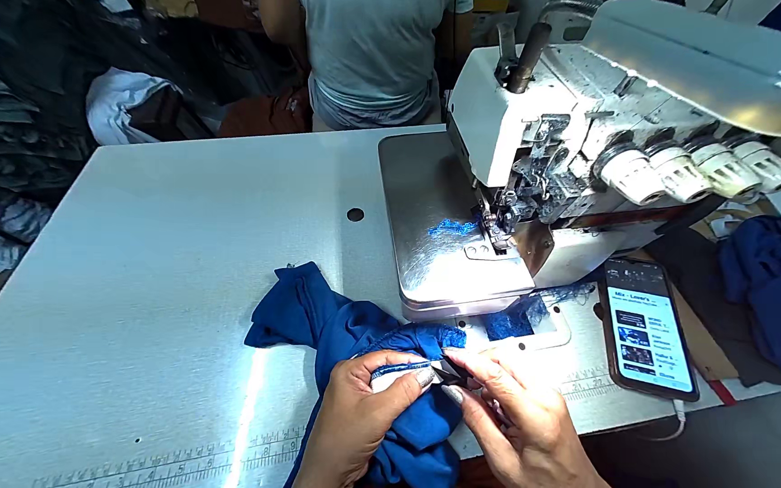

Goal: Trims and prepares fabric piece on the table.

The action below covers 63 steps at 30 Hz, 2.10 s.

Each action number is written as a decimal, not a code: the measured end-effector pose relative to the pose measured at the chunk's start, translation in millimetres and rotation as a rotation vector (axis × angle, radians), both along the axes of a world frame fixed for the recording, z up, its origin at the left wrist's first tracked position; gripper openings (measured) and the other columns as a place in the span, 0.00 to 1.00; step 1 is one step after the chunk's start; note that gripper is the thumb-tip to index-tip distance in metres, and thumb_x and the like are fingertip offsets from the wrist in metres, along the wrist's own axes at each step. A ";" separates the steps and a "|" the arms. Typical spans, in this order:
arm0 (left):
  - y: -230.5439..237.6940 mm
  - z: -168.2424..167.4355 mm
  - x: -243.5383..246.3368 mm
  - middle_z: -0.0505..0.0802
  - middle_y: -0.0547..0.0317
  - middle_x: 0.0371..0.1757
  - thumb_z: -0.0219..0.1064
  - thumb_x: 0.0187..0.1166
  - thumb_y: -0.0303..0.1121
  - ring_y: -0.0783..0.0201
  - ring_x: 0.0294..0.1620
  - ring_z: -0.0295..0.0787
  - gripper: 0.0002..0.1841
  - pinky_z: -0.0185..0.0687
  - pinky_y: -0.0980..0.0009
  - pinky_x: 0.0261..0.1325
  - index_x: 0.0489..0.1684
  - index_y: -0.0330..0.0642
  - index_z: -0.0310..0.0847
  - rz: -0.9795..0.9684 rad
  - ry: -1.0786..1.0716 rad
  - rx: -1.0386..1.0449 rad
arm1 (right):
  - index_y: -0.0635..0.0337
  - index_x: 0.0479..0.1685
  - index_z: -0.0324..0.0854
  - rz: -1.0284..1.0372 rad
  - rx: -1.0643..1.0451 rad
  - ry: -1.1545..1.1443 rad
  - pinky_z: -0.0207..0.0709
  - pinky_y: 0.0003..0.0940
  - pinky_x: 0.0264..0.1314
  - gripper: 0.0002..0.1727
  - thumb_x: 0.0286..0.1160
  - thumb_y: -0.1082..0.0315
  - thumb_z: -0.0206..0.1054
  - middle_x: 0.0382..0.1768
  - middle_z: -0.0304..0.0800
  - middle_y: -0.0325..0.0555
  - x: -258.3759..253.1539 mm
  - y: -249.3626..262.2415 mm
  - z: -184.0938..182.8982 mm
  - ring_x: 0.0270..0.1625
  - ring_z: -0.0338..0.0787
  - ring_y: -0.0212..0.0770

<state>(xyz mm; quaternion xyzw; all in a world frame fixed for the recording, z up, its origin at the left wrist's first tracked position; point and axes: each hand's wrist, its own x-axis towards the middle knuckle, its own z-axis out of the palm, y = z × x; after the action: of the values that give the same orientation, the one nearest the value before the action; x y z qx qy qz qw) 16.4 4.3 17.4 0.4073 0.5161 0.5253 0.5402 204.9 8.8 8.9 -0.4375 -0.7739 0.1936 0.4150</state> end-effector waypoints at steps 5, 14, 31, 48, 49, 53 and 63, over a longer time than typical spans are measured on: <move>-0.2 -1.7 -0.5 0.97 0.61 0.33 0.78 0.63 0.26 0.73 0.37 0.94 0.05 0.90 0.79 0.45 0.33 0.41 0.95 -0.024 0.020 0.018 | 0.57 0.62 0.89 -0.021 0.051 -0.012 0.78 0.18 0.36 0.17 0.81 0.63 0.63 0.39 0.89 0.44 -2.3 -0.2 -3.8 0.35 0.84 0.27; 0.8 -0.4 -0.9 0.97 0.60 0.32 0.78 0.63 0.26 0.74 0.35 0.94 0.04 0.90 0.79 0.43 0.33 0.41 0.95 -0.027 -0.001 -0.005 | 0.59 0.60 0.90 -0.013 0.014 0.076 0.81 0.15 0.42 0.16 0.80 0.63 0.65 0.43 0.92 0.45 1.9 -0.8 -3.8 0.39 0.87 0.23; -0.5 -3.2 -0.2 0.97 0.62 0.33 0.78 0.62 0.26 0.74 0.37 0.94 0.04 0.90 0.79 0.45 0.32 0.42 0.95 -0.018 0.050 0.037 | 0.55 0.60 0.91 -0.031 0.031 -0.026 0.76 0.18 0.32 0.17 0.79 0.62 0.64 0.37 0.88 0.43 0.8 -3.1 -3.1 0.32 0.82 0.25; 0.9 0.7 -2.6 0.96 0.61 0.32 0.77 0.62 0.25 0.75 0.35 0.93 0.04 0.89 0.80 0.42 0.32 0.41 0.95 -0.040 -0.040 -0.020 | 0.65 0.59 0.87 0.083 -0.052 0.198 0.84 0.18 0.55 0.15 0.80 0.68 0.65 0.48 0.94 0.47 -2.6 -0.6 -13.4 0.49 0.90 0.26; 1.1 0.7 -2.6 0.96 0.60 0.31 0.77 0.62 0.25 0.75 0.35 0.93 0.04 0.89 0.80 0.42 0.32 0.41 0.95 -0.040 -0.041 -0.022 | 0.65 0.59 0.87 0.083 -0.050 0.197 0.84 0.18 0.56 0.15 0.80 0.68 0.65 0.49 0.94 0.47 -2.6 -0.5 -13.5 0.50 0.90 0.26; 1.0 0.5 -2.4 0.96 0.61 0.32 0.77 0.63 0.25 0.75 0.35 0.93 0.04 0.89 0.80 0.42 0.31 0.41 0.95 -0.041 -0.030 -0.019 | 0.65 0.59 0.88 0.071 -0.048 0.192 0.83 0.18 0.56 0.15 0.79 0.68 0.66 0.48 0.94 0.47 -2.8 -1.2 -13.2 0.50 0.90 0.26; 0.6 -0.9 -1.8 0.96 0.61 0.31 0.77 0.63 0.25 0.75 0.35 0.93 0.04 0.90 0.79 0.42 0.32 0.41 0.95 -0.033 0.004 0.005 | 0.65 0.58 0.88 0.048 -0.068 0.177 0.83 0.18 0.56 0.15 0.79 0.67 0.65 0.48 0.94 0.47 -4.7 -3.0 -12.1 0.49 0.90 0.26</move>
<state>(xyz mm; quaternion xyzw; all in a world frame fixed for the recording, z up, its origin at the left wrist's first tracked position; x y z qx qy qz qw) 14.6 4.9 16.5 0.4182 0.5092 0.5166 0.5468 200.3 5.8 -3.2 -0.4141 -0.7373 0.2675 0.4619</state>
